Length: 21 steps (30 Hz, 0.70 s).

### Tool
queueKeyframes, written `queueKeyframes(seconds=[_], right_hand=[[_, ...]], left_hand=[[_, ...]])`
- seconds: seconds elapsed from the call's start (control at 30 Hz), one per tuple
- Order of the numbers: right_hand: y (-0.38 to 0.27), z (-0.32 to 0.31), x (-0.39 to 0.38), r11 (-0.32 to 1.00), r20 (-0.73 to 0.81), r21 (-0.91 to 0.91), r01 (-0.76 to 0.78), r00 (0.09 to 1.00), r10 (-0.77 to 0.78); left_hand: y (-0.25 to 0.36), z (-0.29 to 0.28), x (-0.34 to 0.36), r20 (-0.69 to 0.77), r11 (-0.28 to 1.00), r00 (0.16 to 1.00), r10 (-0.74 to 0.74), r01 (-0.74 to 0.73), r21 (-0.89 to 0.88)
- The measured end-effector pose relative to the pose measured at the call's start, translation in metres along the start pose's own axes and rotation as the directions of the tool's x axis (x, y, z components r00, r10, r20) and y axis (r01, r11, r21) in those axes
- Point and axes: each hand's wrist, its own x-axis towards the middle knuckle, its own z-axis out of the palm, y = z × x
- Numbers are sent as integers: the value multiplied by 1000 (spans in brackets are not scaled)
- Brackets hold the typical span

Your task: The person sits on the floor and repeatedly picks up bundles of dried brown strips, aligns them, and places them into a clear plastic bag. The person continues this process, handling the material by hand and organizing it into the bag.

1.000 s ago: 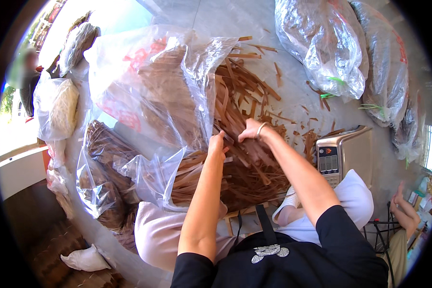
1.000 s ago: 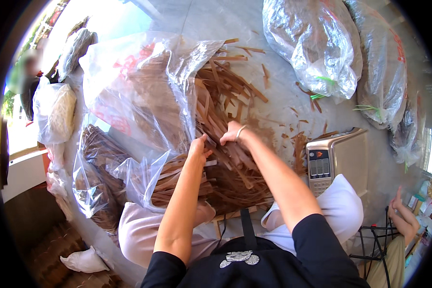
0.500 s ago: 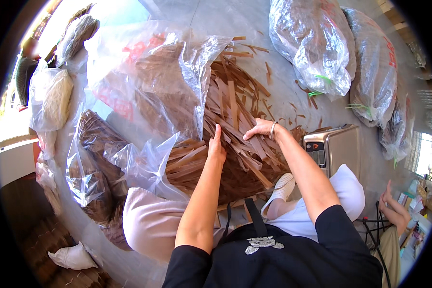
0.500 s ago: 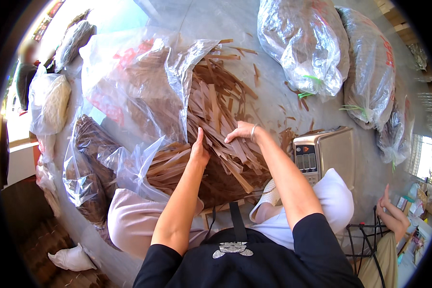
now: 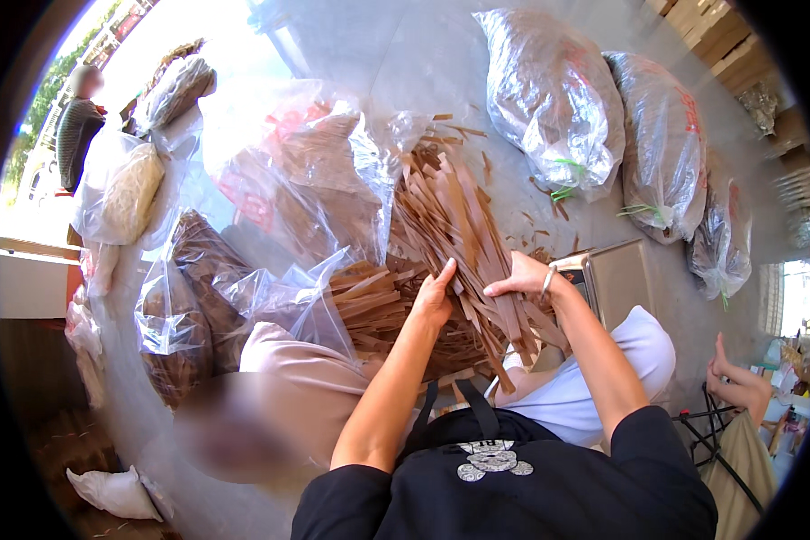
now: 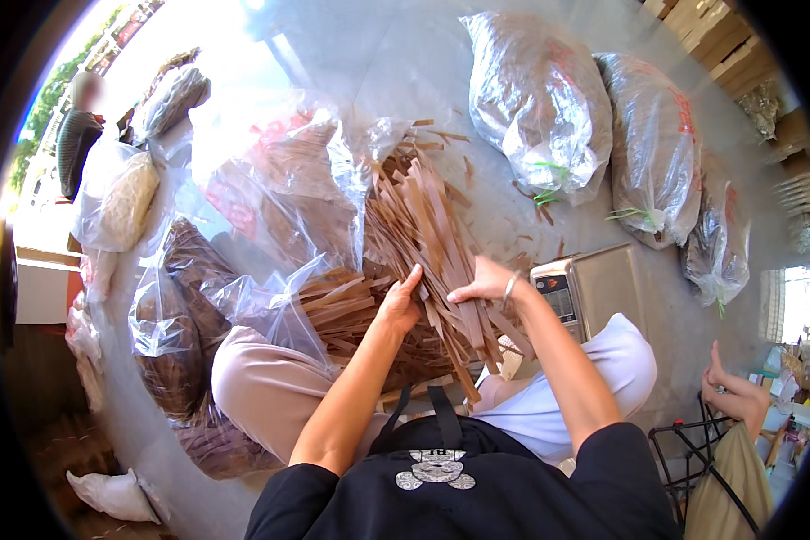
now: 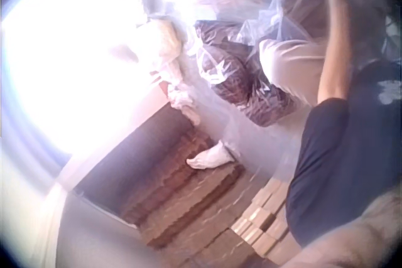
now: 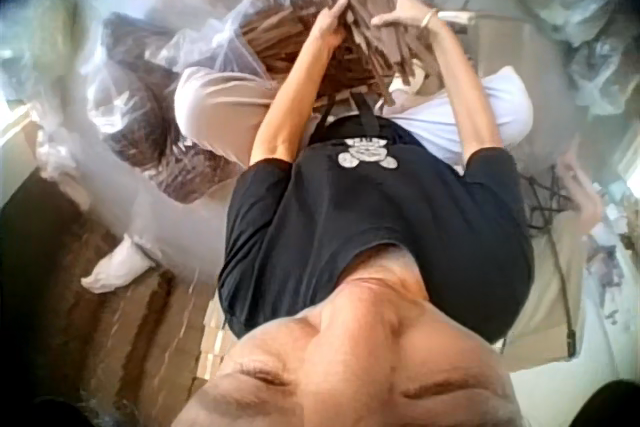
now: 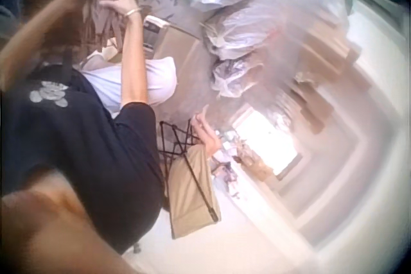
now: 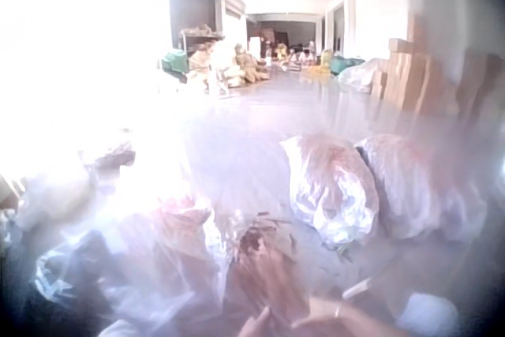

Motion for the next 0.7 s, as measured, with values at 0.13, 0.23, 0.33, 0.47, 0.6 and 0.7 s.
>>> queueKeyframes(seconds=[0.13, 0.23, 0.33, 0.47, 0.6, 0.7], right_hand=[[-18, 22, -58, 986, -180, 143, 86, 982, -59], [-35, 29, -102, 985, -283, 166, 45, 959, 4], [-31, 39, -125, 956, -404, 186, 228, 904, -137], [-45, 55, -137, 919, -464, 194, 343, 857, -222], [-54, 57, -141, 894, -472, 176, 411, 833, -290], [-64, 49, -139, 869, -467, 179, 462, 817, -338]], left_hand=[[-11, 26, -26, 175, 998, 983, -57, 50, 44], [-18, 46, -38, 227, 986, 967, -116, 85, 144], [-11, 74, -63, 349, 990, 937, 15, -63, 127], [18, 95, -107, 415, 960, 896, 158, -238, 149], [38, 110, -123, 515, 864, 810, 280, -446, 233], [39, 121, -120, 525, 641, 741, 418, -650, 408]])
